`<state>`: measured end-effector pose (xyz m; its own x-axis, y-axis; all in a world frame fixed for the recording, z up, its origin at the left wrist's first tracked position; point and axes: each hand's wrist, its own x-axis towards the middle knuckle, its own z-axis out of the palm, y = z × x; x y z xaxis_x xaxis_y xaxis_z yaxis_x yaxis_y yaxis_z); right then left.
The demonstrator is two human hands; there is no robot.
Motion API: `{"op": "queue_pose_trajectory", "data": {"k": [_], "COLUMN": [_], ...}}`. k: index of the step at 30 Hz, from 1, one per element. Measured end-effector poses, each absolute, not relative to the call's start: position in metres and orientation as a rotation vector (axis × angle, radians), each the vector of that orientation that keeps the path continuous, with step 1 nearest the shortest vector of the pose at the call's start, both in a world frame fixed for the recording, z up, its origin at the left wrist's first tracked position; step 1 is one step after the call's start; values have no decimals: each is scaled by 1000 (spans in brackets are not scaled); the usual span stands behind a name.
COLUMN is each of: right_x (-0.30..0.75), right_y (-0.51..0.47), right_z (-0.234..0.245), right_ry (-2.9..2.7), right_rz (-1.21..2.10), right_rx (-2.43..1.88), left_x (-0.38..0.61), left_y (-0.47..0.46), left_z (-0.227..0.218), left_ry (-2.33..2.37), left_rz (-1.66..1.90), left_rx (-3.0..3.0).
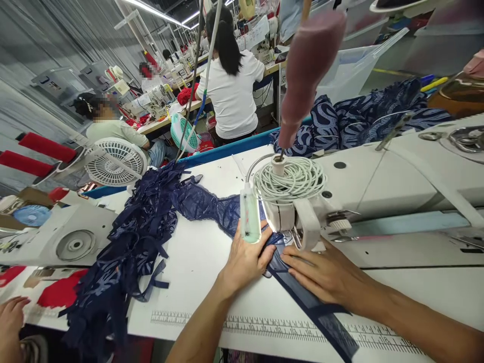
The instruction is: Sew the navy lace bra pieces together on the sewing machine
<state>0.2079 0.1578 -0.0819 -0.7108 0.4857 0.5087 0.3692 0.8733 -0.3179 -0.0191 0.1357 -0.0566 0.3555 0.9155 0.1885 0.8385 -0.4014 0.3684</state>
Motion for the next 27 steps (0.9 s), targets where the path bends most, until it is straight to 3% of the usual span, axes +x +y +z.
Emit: {"op": "queue_pose_trajectory", "data": {"k": [7,10,12,15,18,23,27], "right_x": [207,210,212,212,211,207,203], "right_y": [159,164,168,172,173,171,161], "right_z": [-87,-98,-104,-110,-112,-101,-76], "right_ry": [-2430,-2452,-2474,-2463,-2398,-2383,-2427], "right_rz": [-69,-60,-54,-87,-25,-31,-28], "right_rx": [-417,-365,-337,-259,-221,-233,-234], "left_x": [-29,-42,-52,-68,-84,-115,-139], "left_y": [119,90,70,59,70,85,56], "left_z": [-58,-52,-48,-45,-50,-47,-6], "left_ry": [1613,1593,1685,2198,2595,2575,2500], "left_rz": [460,455,635,975,998,1082,1350], "left_rx": [2507,2508,2398,1846,1315,1212,1136]}}
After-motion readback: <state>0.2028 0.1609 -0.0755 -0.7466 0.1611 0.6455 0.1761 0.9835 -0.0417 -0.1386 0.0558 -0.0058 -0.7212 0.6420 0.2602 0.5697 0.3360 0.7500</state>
